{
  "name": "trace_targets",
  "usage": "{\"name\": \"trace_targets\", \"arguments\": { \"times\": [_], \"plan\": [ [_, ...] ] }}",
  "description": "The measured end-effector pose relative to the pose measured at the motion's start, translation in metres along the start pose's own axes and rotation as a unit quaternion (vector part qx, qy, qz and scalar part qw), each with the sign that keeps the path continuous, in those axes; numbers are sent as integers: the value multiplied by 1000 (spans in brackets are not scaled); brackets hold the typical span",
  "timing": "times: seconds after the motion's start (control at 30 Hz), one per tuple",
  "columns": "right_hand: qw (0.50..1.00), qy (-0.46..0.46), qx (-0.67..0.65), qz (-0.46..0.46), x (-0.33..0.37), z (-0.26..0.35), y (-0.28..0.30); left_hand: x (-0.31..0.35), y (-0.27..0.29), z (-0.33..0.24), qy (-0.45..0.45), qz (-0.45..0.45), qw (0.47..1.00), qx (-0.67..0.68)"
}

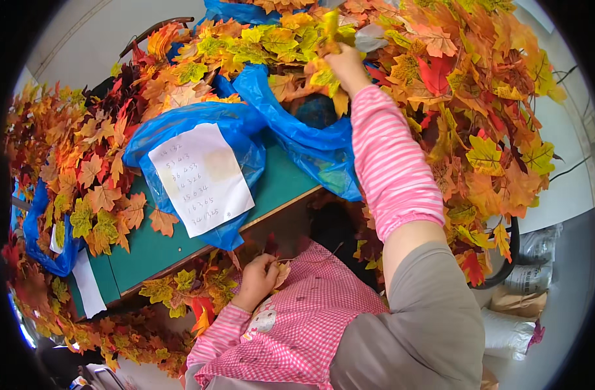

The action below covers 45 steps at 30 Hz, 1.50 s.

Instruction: The person assembles artificial maple leaves onto plastic stems by hand.

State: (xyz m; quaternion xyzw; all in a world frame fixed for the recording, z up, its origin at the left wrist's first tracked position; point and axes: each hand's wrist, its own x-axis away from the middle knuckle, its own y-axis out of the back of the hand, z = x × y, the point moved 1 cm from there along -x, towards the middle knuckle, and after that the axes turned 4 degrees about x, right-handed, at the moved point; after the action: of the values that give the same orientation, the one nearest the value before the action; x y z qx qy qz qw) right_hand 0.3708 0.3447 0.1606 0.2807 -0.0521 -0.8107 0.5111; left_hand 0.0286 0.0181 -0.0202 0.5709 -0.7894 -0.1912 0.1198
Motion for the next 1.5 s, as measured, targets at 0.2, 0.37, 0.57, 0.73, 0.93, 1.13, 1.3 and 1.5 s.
{"name": "trace_targets", "arguments": {
  "times": [0.2, 0.37, 0.57, 0.73, 0.93, 1.13, 1.3, 1.5],
  "plan": [
    [987, 3, -160, -31, -7, 34, 36, -2, 0, 0, 3, 3, 1000, 6],
    [980, -5, -187, -63, -15, 34, 45, -3, 0, 2, -6, 2, 1000, 4],
    [973, 29, -219, -69, -3, 51, 42, 0, 1, -1, 3, 16, 999, 27],
    [996, 15, -60, 67, -12, 14, 39, -2, 1, -1, 11, 14, 1000, 14],
    [837, 236, 456, -188, 37, 27, 40, -1, 2, -1, 10, 16, 1000, 0],
    [929, 179, 297, 125, 106, 73, 20, 0, 3, 1, 6, 8, 1000, 18],
    [857, 188, 459, 141, 110, 33, -3, 1, 1, -5, -8, 4, 1000, 7],
    [951, 180, 143, 206, 79, 18, 6, 7, 5, -4, -14, -7, 1000, 0]
  ]
}}
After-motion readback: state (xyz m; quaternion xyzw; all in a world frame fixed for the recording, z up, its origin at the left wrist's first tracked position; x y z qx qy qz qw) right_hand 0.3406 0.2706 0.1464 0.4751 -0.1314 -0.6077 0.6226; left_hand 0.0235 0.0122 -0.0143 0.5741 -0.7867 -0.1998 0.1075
